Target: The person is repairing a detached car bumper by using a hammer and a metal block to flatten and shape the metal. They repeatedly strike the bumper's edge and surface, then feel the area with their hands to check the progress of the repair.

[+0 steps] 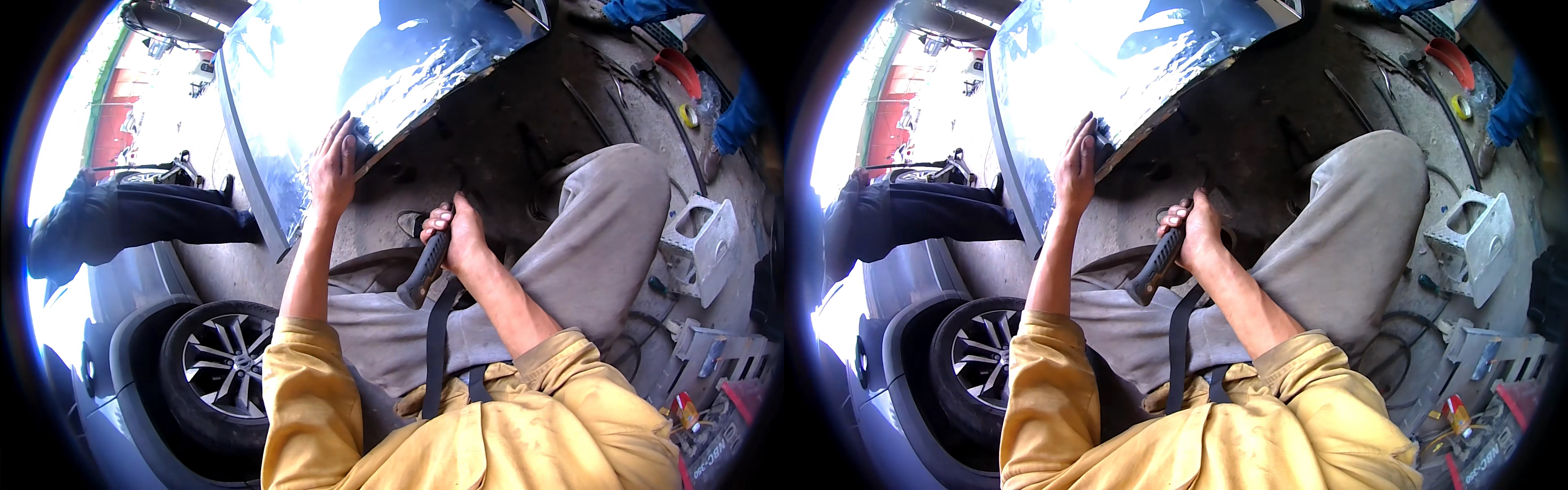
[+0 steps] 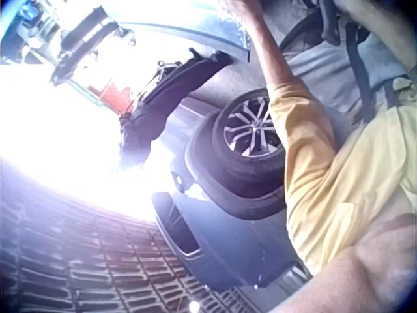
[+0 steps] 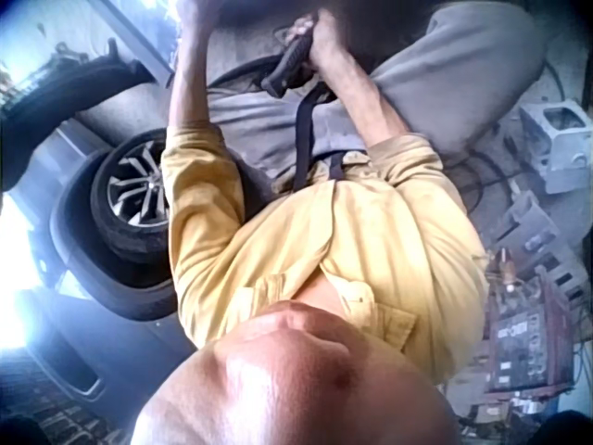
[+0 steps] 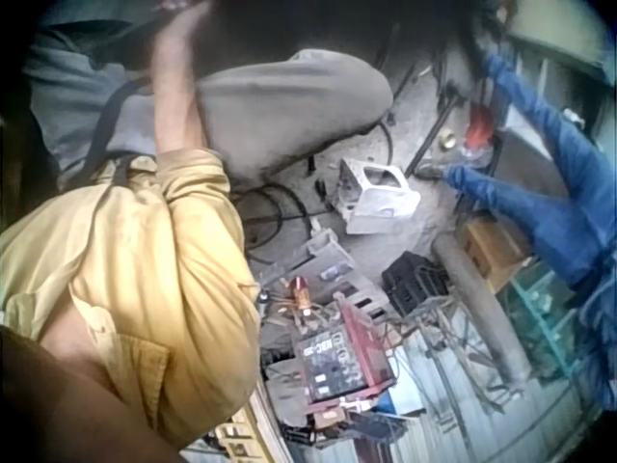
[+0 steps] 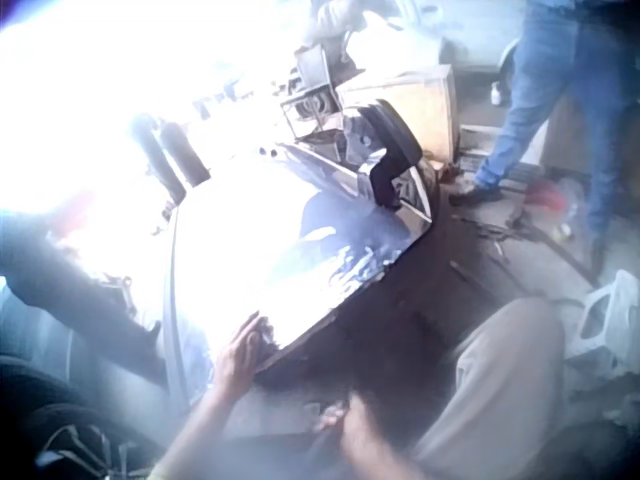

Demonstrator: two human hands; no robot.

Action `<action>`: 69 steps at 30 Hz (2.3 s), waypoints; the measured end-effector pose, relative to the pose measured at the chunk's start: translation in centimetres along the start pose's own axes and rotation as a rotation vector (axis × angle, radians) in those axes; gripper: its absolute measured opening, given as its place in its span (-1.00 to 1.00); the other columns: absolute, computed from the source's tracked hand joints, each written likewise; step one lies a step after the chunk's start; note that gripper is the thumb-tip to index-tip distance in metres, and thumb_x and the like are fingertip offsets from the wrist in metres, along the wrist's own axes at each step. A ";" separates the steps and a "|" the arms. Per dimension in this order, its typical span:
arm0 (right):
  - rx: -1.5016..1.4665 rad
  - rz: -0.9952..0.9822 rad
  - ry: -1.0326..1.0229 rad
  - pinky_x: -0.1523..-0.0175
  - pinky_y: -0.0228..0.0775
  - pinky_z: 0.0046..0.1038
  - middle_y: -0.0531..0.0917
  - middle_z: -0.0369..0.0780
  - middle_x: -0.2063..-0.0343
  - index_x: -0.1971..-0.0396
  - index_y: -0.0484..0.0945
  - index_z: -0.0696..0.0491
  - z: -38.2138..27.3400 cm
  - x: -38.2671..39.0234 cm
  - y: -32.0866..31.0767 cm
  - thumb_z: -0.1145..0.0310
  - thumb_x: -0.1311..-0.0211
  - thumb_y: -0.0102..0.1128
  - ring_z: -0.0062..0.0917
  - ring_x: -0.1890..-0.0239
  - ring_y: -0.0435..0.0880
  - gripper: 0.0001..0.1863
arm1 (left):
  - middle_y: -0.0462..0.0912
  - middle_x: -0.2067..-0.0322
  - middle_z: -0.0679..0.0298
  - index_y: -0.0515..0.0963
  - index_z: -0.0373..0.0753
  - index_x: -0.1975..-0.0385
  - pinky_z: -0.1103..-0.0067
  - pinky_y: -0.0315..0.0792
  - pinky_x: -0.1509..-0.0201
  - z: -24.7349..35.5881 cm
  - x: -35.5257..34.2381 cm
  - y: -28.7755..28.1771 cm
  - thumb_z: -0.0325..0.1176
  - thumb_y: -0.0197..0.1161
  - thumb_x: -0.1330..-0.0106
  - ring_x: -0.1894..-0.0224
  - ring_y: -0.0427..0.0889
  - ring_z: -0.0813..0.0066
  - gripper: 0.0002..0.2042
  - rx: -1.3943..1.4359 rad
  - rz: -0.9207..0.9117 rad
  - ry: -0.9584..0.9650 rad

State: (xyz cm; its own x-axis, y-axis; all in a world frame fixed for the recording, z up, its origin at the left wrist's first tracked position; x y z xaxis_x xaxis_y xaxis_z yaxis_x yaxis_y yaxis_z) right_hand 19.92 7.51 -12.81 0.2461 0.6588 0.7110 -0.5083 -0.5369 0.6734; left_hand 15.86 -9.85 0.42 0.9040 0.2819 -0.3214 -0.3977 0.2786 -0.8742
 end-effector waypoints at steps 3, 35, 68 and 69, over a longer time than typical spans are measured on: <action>0.060 0.003 0.046 0.53 0.18 -0.54 0.21 -0.46 0.79 0.58 0.21 -0.10 1.5 0.0 -0.2 -0.05 -0.36 -0.25 -0.69 0.74 0.22 -0.60 | 0.41 -0.13 0.15 0.43 -0.22 -0.07 0.41 0.21 -0.24 0.7 -0.4 0.3 -0.25 -0.13 -0.41 -0.21 0.33 0.18 -0.66 0.017 0.002 0.002; 0.038 -0.250 0.296 0.55 0.17 -0.52 0.18 -0.46 0.76 0.56 0.22 -0.09 4.3 1.9 4.8 -0.07 -0.35 -0.22 -0.71 0.76 0.20 -0.60 | 0.52 -0.02 0.11 0.52 -0.27 0.05 0.47 0.31 -0.15 1.8 -3.1 1.9 -0.36 -0.01 -0.36 -0.09 0.48 0.21 -0.74 0.270 -0.073 0.015; -0.098 -0.258 0.199 0.56 0.18 -0.56 0.19 -0.47 0.78 0.58 0.21 -0.10 -0.1 2.5 4.7 -0.02 -0.36 -0.22 -0.73 0.75 0.21 -0.62 | 0.55 0.03 0.09 0.54 -0.33 0.14 0.44 0.31 -0.14 5.3 -5.9 4.4 -0.42 -0.02 -0.33 -0.08 0.48 0.17 -0.76 0.250 -0.057 0.067; -0.125 -0.212 0.174 0.55 0.19 -0.55 0.21 -0.47 0.78 0.62 0.20 -0.09 -1.0 1.9 4.2 -0.02 -0.36 -0.25 -0.72 0.75 0.21 -0.59 | 0.55 0.03 0.09 0.54 -0.32 0.13 0.44 0.31 -0.14 5.6 -6.0 4.4 -0.42 -0.02 -0.33 -0.08 0.48 0.17 -0.76 0.246 -0.057 0.064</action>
State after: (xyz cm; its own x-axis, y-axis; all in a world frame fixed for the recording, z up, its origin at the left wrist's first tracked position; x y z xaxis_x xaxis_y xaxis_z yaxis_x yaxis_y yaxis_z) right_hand 17.43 7.02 -8.79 0.2178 0.8353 0.5049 -0.5610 -0.3161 0.7651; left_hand 7.78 -5.22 0.58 0.9311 0.2024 -0.3035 -0.3648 0.5095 -0.7793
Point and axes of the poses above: each hand's wrist, its own x-axis away from the middle knuckle, its own y-axis out of the palm, z = x × y, the point moved 8 cm from there along -x, towards the middle knuckle
